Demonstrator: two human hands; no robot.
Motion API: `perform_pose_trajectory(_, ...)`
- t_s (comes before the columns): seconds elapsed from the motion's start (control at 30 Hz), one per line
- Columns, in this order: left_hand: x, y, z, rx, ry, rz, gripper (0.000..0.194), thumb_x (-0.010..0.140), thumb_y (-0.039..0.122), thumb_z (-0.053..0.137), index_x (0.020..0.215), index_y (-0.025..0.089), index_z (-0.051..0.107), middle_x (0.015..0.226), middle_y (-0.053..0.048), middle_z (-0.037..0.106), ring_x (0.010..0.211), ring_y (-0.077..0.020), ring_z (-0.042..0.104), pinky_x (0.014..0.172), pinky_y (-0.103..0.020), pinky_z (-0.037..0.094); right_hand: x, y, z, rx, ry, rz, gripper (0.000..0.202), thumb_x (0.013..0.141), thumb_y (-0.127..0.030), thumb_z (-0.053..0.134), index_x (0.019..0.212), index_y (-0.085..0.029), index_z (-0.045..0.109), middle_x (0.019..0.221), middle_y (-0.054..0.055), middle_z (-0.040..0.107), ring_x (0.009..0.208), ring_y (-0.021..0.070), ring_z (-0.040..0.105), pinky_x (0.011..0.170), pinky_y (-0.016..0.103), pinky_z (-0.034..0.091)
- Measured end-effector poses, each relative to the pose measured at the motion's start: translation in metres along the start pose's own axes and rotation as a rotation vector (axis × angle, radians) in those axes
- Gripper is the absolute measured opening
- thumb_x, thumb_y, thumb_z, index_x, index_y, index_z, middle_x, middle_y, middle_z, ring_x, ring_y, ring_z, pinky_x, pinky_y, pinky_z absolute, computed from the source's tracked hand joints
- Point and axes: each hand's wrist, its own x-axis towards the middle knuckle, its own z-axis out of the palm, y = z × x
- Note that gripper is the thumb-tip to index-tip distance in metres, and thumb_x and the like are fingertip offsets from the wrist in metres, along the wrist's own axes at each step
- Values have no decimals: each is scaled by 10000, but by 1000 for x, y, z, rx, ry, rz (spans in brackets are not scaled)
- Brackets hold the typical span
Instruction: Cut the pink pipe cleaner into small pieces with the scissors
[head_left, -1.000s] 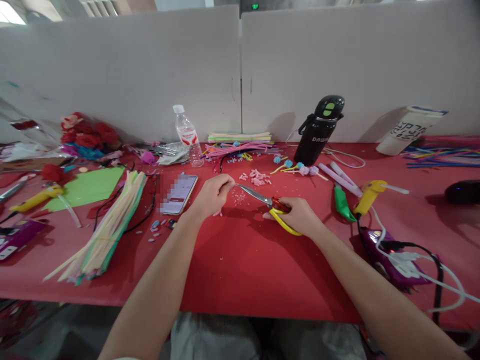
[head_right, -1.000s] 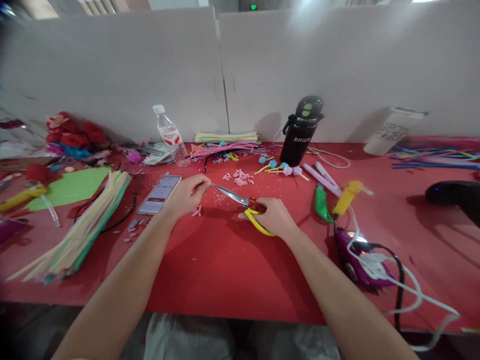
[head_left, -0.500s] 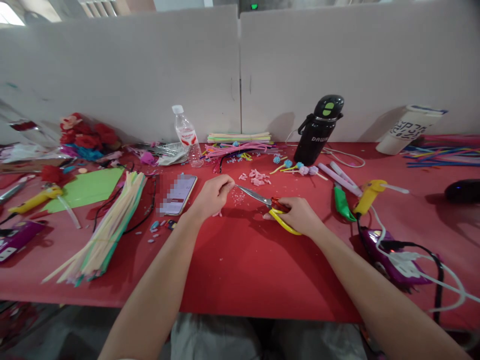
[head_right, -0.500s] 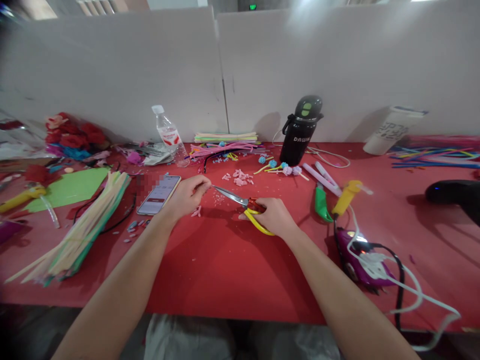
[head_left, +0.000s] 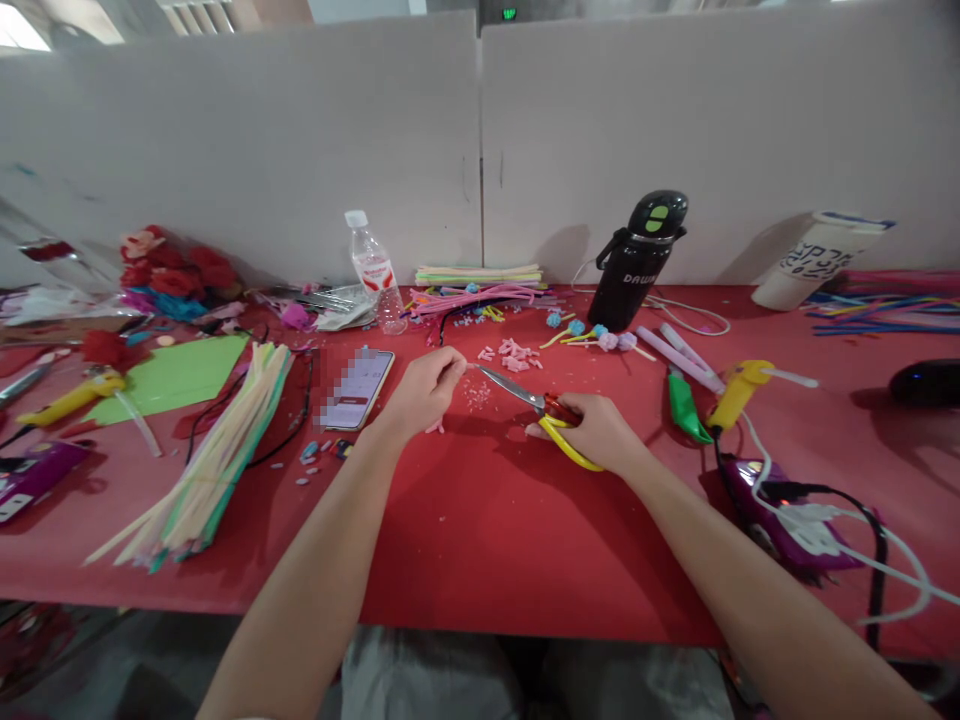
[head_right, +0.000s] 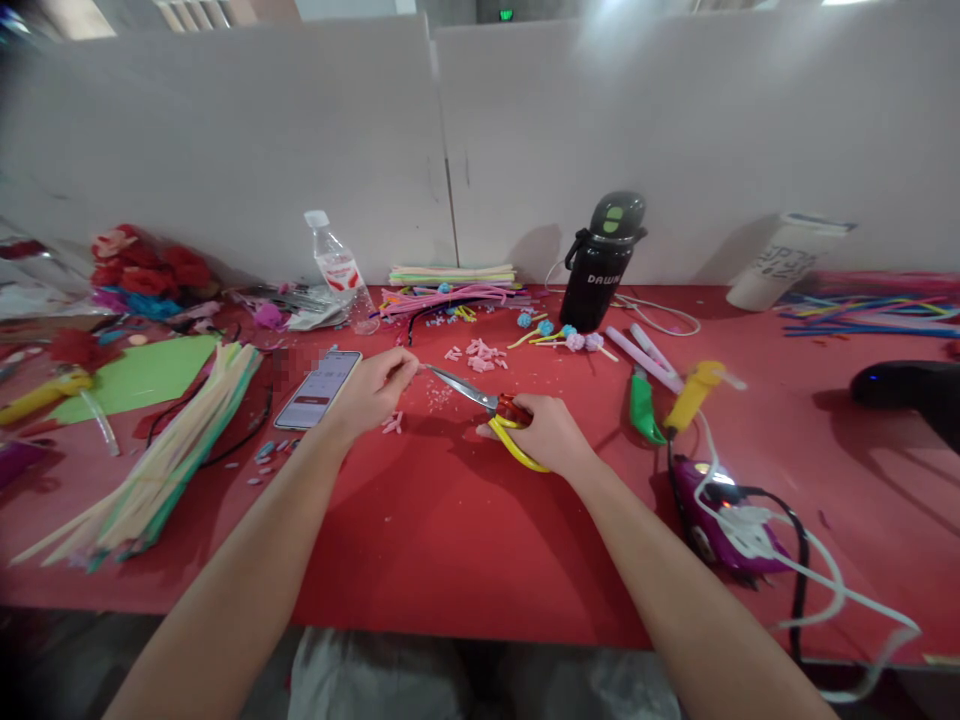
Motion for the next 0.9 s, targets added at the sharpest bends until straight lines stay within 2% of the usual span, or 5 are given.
perform_pose_trajectory(0.37,3,-7,3,45,38,74,250,877,354,420,862,181,600,802,-50,633,743,-165,591,621,-254,449,2,3,1,9,-5,0,532,616,-688,622,601,-172,490,546,-38,362,528,90,274,447,224,199)
perform_pose_trajectory(0.6,4,-9,1,53,60,69,243,876,348,436,851,173,601,777,-39,630,693,-138,573,615,-238,434,1,1,-1,25,-6,13,514,617,-666,641,621,-174,496,557,-44,366,535,90,290,448,218,217)
perform_pose_trajectory(0.9,4,-9,2,14,53,71,247,874,349,438,852,172,609,766,-40,636,707,-148,586,615,-241,445,0,0,-2,34,-7,33,528,609,-689,630,633,-174,515,558,-42,373,529,91,288,449,220,224)
